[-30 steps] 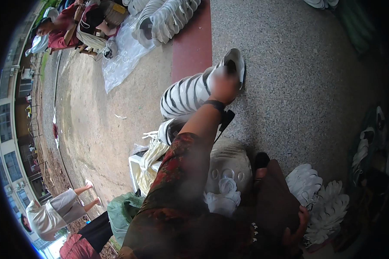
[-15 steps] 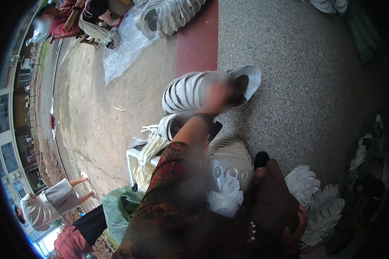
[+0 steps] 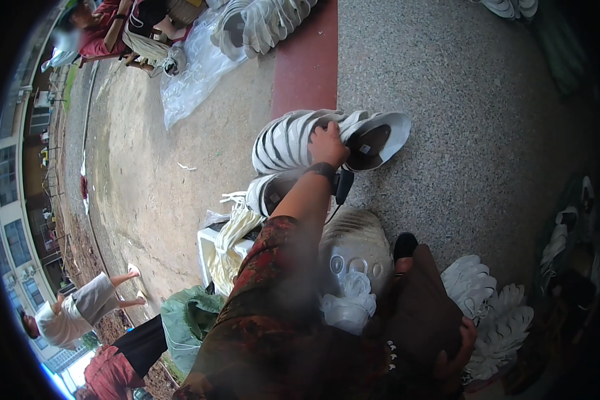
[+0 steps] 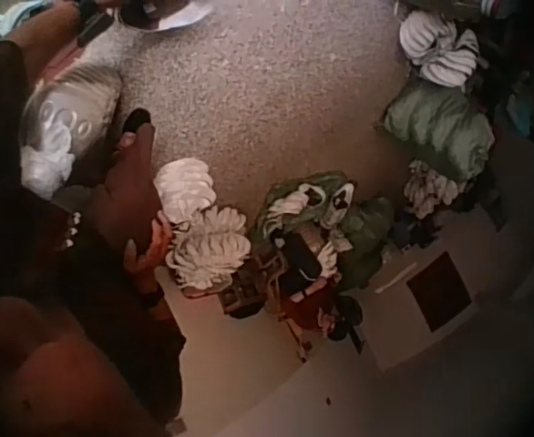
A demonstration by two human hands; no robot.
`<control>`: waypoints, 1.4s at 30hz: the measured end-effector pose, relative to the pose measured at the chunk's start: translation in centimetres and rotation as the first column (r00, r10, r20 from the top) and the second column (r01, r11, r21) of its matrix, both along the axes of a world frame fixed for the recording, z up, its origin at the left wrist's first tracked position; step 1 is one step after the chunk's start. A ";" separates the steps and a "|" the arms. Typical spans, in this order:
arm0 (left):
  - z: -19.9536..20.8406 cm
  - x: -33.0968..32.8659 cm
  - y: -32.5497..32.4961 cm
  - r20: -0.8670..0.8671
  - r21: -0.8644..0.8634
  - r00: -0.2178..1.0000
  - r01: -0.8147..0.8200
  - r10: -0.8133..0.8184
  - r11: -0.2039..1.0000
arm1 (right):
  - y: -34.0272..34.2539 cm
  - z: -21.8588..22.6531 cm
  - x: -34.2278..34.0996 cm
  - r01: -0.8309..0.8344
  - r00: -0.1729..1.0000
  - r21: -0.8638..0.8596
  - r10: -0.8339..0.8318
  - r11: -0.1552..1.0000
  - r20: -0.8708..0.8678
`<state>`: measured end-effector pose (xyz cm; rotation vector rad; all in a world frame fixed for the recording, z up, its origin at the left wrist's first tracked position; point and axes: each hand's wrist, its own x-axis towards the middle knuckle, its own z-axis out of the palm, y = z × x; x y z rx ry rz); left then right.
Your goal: The person sits on the ground and threads white shoelaces through the eyelets of a white sneaker. They pull the laces tight and arrange them, working on one shoe at a time. The person handles the shoe and laces by hand without using any tools.
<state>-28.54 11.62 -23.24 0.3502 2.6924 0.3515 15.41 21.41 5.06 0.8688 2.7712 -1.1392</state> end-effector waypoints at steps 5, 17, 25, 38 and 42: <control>-0.9 0.8 -0.8 0.106 0.046 0.992 -0.078 0.073 0.996 | -0.1 -0.2 -0.1 0.019 0.998 0.005 -0.019 1.000 -0.054; 7.5 -1.0 -0.9 0.300 0.352 0.946 0.006 -0.119 0.936 | -1.2 -0.6 -1.9 -0.011 0.988 0.010 0.013 1.000 -0.155; 23.6 2.2 -10.7 0.244 0.595 0.969 -0.118 -0.039 0.795 | -4.0 -0.5 -3.5 -0.046 0.974 0.150 0.078 0.988 -0.212; 39.6 18.8 -27.3 -0.035 0.469 0.999 0.034 -0.020 0.883 | -21.2 11.5 -8.9 -0.581 0.487 0.397 0.694 0.711 -0.530; 37.9 23.9 -29.3 0.034 0.424 0.996 0.064 -0.087 0.903 | -24.0 10.6 -8.5 -0.682 0.644 0.191 0.703 0.707 -0.303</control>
